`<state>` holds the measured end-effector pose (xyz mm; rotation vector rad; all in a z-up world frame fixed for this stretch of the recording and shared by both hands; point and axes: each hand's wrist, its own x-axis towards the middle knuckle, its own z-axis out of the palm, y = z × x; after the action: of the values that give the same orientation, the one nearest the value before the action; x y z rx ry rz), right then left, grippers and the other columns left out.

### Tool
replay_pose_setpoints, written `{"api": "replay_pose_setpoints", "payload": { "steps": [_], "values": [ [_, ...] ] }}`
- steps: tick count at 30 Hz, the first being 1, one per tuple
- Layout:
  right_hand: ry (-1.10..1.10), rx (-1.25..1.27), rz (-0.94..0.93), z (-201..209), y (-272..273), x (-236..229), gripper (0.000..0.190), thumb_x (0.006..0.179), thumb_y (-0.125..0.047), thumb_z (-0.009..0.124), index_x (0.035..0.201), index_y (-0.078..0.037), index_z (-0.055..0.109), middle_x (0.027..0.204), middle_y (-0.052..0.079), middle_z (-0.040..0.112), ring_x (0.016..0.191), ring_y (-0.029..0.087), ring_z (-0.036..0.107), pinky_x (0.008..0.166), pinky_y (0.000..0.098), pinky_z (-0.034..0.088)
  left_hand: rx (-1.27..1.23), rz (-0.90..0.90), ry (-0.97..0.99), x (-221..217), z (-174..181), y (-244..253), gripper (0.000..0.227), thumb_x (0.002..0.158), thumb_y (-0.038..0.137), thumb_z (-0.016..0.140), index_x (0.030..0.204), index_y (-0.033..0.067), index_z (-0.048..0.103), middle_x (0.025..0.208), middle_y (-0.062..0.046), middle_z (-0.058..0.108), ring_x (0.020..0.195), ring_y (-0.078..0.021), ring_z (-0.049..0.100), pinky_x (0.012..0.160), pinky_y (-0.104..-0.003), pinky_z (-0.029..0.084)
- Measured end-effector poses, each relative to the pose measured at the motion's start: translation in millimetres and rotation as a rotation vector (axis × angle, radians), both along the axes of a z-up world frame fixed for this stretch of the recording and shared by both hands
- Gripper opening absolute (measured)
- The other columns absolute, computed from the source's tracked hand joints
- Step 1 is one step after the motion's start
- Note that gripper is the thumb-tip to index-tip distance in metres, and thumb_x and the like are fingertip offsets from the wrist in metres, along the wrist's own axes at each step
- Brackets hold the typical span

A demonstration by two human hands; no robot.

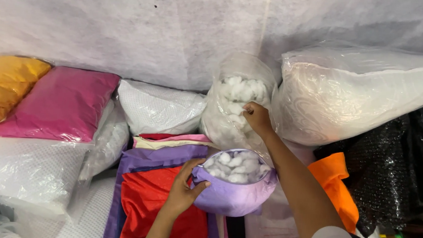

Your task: Filling a small purple fabric pouch with white synthetic stuffing material.

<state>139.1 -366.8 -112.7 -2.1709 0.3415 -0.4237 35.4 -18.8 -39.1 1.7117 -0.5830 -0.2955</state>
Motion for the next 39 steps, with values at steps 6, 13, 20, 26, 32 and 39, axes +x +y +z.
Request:
{"api": "replay_pose_setpoints", "payload": {
  "steps": [6, 13, 20, 26, 32, 39],
  "values": [
    [-0.217, 0.086, -0.031, 58, 16, -31, 0.011, 0.088, -0.001, 0.071, 0.098, -0.004, 0.068, 0.077, 0.0, 0.062, 0.065, 0.01, 0.051, 0.064, 0.0235, 0.045, -0.027, 0.038, 0.007, 3, -15, -7, 0.077, 0.08, 0.0, 0.076, 0.149, 0.0109, 0.044, 0.141, -0.009, 0.054, 0.125, -0.0253, 0.058, 0.108, -0.039, 0.046],
    [-0.373, 0.014, -0.014, 144, 46, -110, 0.016, 0.086, 0.004, 0.07, 0.099, -0.005, 0.068, 0.076, -0.002, 0.054, 0.066, 0.009, 0.045, 0.064, 0.0222, 0.041, -0.087, 0.034, 0.078, 0, -23, -13, 0.084, 0.085, 0.0, 0.071, 0.157, 0.0111, 0.03, 0.148, -0.019, 0.051, 0.139, -0.0297, 0.051, 0.116, -0.043, 0.041],
    [-0.502, -0.1, 0.098, 158, 98, -207, 0.023, 0.081, 0.009, 0.074, 0.096, -0.008, 0.073, 0.085, 0.005, 0.068, 0.075, 0.02, 0.067, 0.073, 0.0315, 0.057, -0.234, 0.16, 0.04, -38, 5, -14, 0.07, 0.09, 0.002, 0.069, 0.154, 0.0049, 0.04, 0.137, -0.023, 0.055, 0.129, -0.0393, 0.053, 0.103, -0.054, 0.045],
    [-0.417, -0.209, 0.16, 147, 147, -272, 0.023, 0.081, 0.008, 0.073, 0.096, -0.01, 0.072, 0.086, 0.001, 0.068, 0.072, 0.018, 0.068, 0.07, 0.0302, 0.058, -0.16, 0.283, -0.439, -117, 41, -11, 0.059, 0.074, 0.033, 0.09, 0.125, 0.0111, 0.068, 0.128, -0.015, 0.052, 0.11, -0.0301, 0.053, 0.09, -0.037, 0.048],
    [-0.414, -0.253, 0.195, 140, 172, -312, 0.023, 0.081, 0.009, 0.072, 0.097, -0.007, 0.07, 0.088, 0.004, 0.065, 0.073, 0.023, 0.07, 0.069, 0.031, 0.06, 0.004, 0.431, -0.666, -166, 49, -12, 0.037, 0.076, 0.033, 0.09, 0.105, 0.0149, 0.075, 0.105, -0.009, 0.06, 0.091, -0.0285, 0.058, 0.08, -0.039, 0.049],
    [-0.426, -0.265, 0.201, 140, 182, -334, 0.022, 0.083, 0.008, 0.07, 0.099, -0.007, 0.07, 0.089, 0.005, 0.064, 0.072, 0.022, 0.07, 0.069, 0.0313, 0.061, -0.06, 0.454, -0.673, -192, 50, 0, 0.006, 0.087, 0.026, 0.08, 0.088, 0.0194, 0.08, 0.083, 0.002, 0.067, 0.076, -0.0216, 0.06, 0.072, -0.034, 0.047]
  ]
}}
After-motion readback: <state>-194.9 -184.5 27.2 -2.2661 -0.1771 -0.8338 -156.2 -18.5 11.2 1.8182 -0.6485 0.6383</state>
